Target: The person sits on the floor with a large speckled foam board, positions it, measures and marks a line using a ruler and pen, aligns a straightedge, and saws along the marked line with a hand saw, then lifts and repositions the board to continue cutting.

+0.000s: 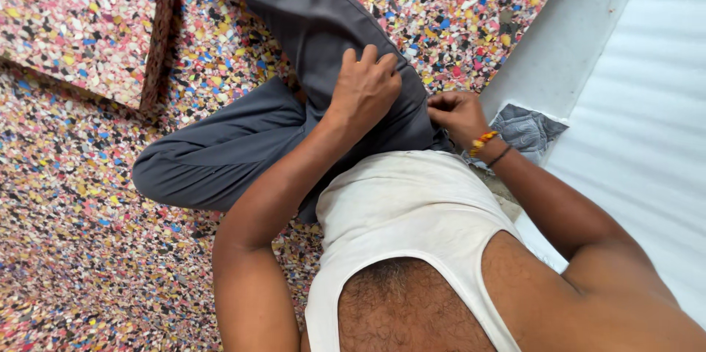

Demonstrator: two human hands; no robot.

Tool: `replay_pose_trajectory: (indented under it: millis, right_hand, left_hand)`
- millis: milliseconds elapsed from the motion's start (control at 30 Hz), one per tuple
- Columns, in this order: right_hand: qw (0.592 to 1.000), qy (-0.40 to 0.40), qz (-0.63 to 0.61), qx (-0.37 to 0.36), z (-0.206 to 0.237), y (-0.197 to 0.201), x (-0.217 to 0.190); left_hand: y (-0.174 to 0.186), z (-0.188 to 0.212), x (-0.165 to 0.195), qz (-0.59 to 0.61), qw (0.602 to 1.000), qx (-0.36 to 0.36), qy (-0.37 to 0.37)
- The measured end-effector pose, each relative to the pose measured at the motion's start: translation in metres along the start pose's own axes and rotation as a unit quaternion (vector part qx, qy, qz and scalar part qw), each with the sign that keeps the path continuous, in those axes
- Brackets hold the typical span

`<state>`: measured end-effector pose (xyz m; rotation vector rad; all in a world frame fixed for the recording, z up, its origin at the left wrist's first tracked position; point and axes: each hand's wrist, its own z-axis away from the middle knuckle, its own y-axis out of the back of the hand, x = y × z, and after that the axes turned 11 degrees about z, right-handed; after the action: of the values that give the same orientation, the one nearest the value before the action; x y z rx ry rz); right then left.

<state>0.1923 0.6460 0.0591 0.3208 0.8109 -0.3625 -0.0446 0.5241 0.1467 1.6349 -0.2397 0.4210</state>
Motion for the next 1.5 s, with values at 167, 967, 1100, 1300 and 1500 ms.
replay_pose_trajectory:
  millis: [167, 967, 1100, 1300, 1500]
  right_hand:
    - [0.997, 0.016, -0.07, 0.013, 0.01, -0.012, -0.003]
    - [0.92, 0.251, 0.256, 0.16, 0.024, -0.026, -0.033]
    - [0.962, 0.217, 0.135, 0.1, 0.018, -0.023, -0.018]
    - [0.968, 0.22, 0.029, 0.119, 0.014, -0.035, -0.01]
    - [0.922, 0.228, 0.297, 0.098, 0.022, -0.023, -0.038]
  left_hand:
    - [0.001, 0.003, -0.008, 0.025, 0.999, -0.017, -0.04]
    - [-0.009, 0.0, -0.007, 0.042, 0.997, -0.038, -0.061]
    - [-0.014, 0.006, -0.011, 0.063, 0.997, -0.029, -0.041]
    - [-0.034, 0.004, -0.001, 0.013, 0.999, 0.0, -0.048]
    - [-0.041, 0.011, -0.009, 0.069, 0.993, 0.073, -0.061]
